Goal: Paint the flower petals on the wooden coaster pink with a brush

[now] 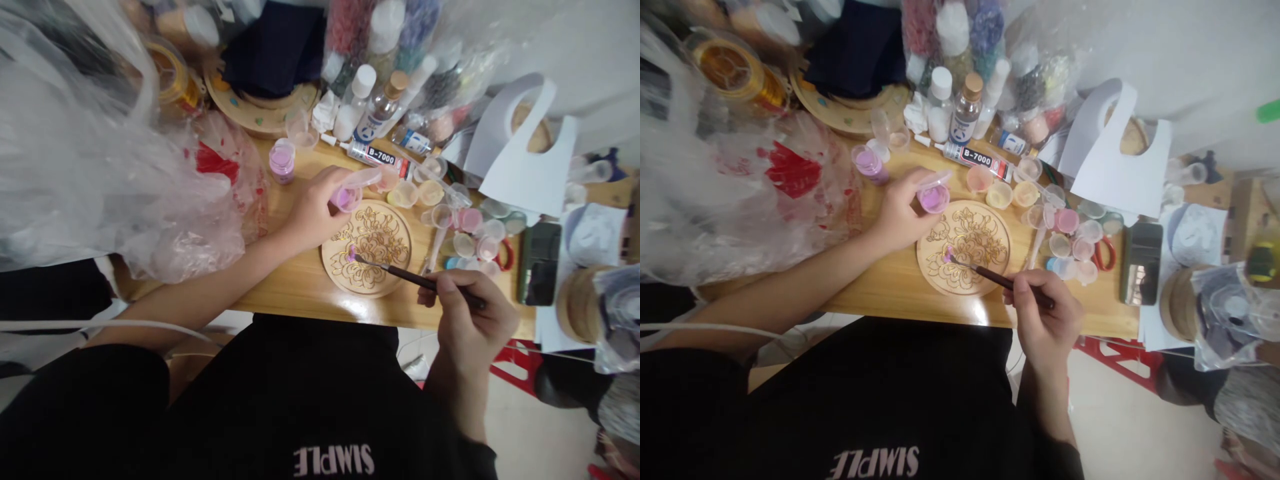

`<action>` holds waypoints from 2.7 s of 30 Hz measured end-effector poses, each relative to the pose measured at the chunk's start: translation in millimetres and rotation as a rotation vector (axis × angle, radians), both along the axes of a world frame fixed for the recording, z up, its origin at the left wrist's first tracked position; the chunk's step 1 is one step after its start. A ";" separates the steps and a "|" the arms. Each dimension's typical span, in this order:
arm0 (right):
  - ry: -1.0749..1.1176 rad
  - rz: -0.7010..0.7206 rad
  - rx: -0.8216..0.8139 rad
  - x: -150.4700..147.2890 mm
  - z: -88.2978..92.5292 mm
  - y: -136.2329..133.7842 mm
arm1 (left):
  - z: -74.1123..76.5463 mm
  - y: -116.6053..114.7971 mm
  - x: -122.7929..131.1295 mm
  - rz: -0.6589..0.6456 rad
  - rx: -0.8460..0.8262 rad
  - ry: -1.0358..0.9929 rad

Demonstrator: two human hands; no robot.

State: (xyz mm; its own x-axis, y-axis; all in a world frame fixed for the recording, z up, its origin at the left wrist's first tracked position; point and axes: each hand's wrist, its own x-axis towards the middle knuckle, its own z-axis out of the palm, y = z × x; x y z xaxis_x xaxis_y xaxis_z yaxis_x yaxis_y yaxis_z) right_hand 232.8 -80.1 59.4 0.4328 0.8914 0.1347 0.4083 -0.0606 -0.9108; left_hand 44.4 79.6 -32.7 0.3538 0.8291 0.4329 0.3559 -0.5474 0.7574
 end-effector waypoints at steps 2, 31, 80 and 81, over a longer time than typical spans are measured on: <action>-0.063 0.023 -0.017 -2.0 2.5 -5.0 | 0.0 0.0 0.1 0.005 0.002 0.006; -0.427 0.217 0.017 -18.1 23.4 -14.1 | -0.2 0.5 -1.4 -0.024 0.012 -0.007; -0.513 0.269 0.204 -27.5 -6.4 -39.7 | -11.2 8.7 -8.6 -0.056 0.158 -0.088; -0.509 0.272 0.205 -27.8 -6.1 -39.3 | -11.4 8.8 -8.5 -0.057 0.161 -0.091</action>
